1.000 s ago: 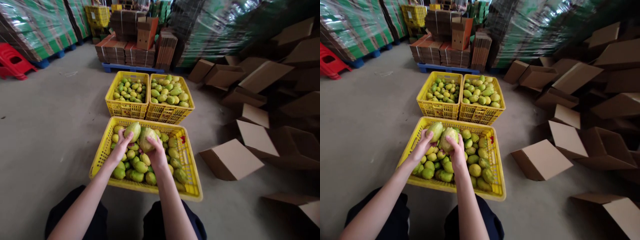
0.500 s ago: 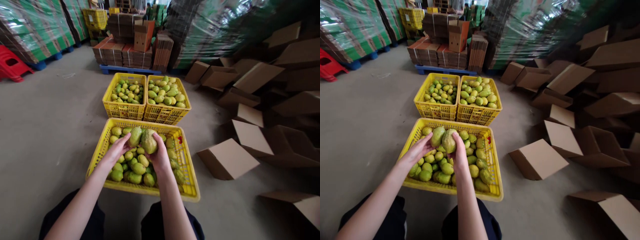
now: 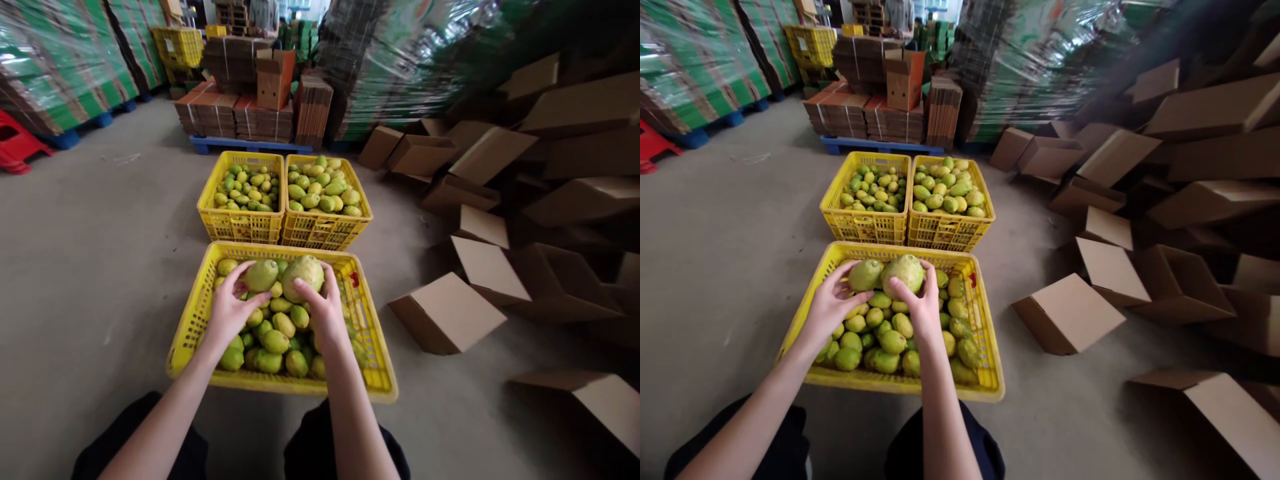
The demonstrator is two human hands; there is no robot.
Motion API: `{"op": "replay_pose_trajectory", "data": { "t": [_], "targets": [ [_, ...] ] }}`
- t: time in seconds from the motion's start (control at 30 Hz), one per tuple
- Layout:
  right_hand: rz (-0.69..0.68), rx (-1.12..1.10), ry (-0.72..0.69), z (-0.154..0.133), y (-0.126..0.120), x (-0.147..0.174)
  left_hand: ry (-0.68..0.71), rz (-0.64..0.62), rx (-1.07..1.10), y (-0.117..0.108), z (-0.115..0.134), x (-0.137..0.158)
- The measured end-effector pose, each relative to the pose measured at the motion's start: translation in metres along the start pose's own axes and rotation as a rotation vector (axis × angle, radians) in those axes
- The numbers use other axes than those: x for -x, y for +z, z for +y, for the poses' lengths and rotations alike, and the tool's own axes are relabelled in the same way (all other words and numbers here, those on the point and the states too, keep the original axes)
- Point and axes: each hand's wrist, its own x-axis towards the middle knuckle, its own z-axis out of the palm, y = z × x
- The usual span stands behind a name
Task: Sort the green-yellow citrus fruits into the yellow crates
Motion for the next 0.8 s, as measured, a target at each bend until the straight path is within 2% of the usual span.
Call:
{"op": "replay_pose_trajectory", "data": {
  "t": [0.1,0.2,0.47,0.53,0.63,0.73,0.8],
  "targets": [
    [0.048,0.118,-0.169,0.001,0.006,0.001,0.113,0.095,-0.051,-0.003,-0.005,-0.002],
    [0.080,0.250,-0.297,0.008,0.011,-0.001,0.152,0.105,-0.052,-0.005,-0.008,-0.004],
    [0.066,0.313,-0.260,0.015,0.013,-0.003,0.092,0.039,-0.018,0.000,-0.008,-0.005],
    [0.047,0.258,-0.217,0.013,0.012,-0.001,0.047,0.032,-0.001,0.001,-0.007,-0.005],
    [-0.003,0.069,-0.079,0.012,0.012,0.001,-0.091,0.043,0.082,0.002,-0.004,-0.006],
    [0.024,-0.143,0.092,0.013,0.015,0.000,-0.303,0.015,0.220,0.001,-0.001,-0.009],
    [0.063,-0.183,0.217,0.014,0.018,-0.002,-0.465,0.027,0.331,0.002,0.001,-0.012]
  ]
}}
